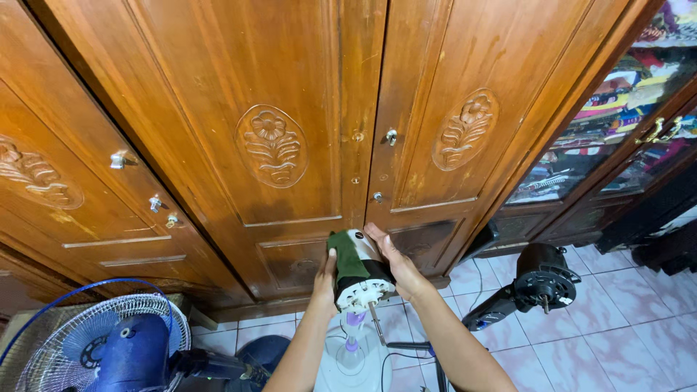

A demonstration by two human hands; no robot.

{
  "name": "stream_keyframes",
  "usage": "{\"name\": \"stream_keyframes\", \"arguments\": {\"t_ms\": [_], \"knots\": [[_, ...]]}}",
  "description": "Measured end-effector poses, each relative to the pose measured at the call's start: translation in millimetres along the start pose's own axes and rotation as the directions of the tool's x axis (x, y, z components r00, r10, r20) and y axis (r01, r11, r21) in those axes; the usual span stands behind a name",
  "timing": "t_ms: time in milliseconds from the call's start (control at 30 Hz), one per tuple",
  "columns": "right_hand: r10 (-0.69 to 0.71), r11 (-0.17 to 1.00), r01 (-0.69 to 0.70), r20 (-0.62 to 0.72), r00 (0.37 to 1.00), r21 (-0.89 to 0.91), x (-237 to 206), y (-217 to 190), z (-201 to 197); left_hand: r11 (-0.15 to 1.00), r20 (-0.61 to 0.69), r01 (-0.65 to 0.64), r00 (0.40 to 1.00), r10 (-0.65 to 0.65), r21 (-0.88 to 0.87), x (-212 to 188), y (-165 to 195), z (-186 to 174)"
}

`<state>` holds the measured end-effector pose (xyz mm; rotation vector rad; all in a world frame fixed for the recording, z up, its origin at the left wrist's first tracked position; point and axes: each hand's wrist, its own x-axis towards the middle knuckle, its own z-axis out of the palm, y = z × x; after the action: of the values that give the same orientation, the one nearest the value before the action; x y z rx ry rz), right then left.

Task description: The person wipes the components of an electric fan with a green cloth, first cleaning the blue fan housing and blade assembly on a small wooden table, then wiping the white motor housing of a pedestal fan, and finally cleaning a black fan motor head. The fan guard and other parts remain on the table as each part is wiped in turn.

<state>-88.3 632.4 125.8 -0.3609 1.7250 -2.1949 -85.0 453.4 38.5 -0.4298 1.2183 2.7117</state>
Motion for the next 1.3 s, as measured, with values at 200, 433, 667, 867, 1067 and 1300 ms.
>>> {"name": "stream_keyframes", "arguments": {"t_ms": [200, 433, 667, 867, 1067, 1300], "knots": [[0.055, 0.998, -0.056, -0.052, 0.997, -0.015, -4.2, -0.3, 3.5, 0.982, 0.02, -0.024, 0.999, 0.028, -0.189, -9.7, -33.0, -20.3], [0.027, 0.998, -0.027, -0.019, 0.999, -0.049, -8.4, 1.5, 2.6, 0.867, 0.045, -0.207, 0.977, 0.209, 0.454, -16.0, -25.6, -20.8], [0.136, 0.974, -0.129, -0.025, 0.99, 0.187, -6.9, 11.6, -6.8, -0.004, 0.636, -0.678, 0.688, 0.35, 0.735, -17.4, 19.0, 18.5], [0.013, 0.916, 0.057, -0.172, 0.985, 0.398, 1.9, 23.2, -12.6, -0.133, 0.727, -0.725, 0.686, -0.042, 0.676, -23.9, 66.6, 83.4], [-0.196, 0.98, 0.187, -0.212, 0.958, -0.062, 6.1, 56.7, -40.1, 0.512, 0.485, -0.664, 0.748, 0.453, 0.545, -29.3, 56.7, 64.4], [-0.204, 0.965, 0.136, -0.322, 0.925, -0.222, 16.1, 99.9, -57.1, 0.5, 0.273, -0.632, 0.742, 0.613, 0.592, -29.5, 29.8, 18.5]]}}
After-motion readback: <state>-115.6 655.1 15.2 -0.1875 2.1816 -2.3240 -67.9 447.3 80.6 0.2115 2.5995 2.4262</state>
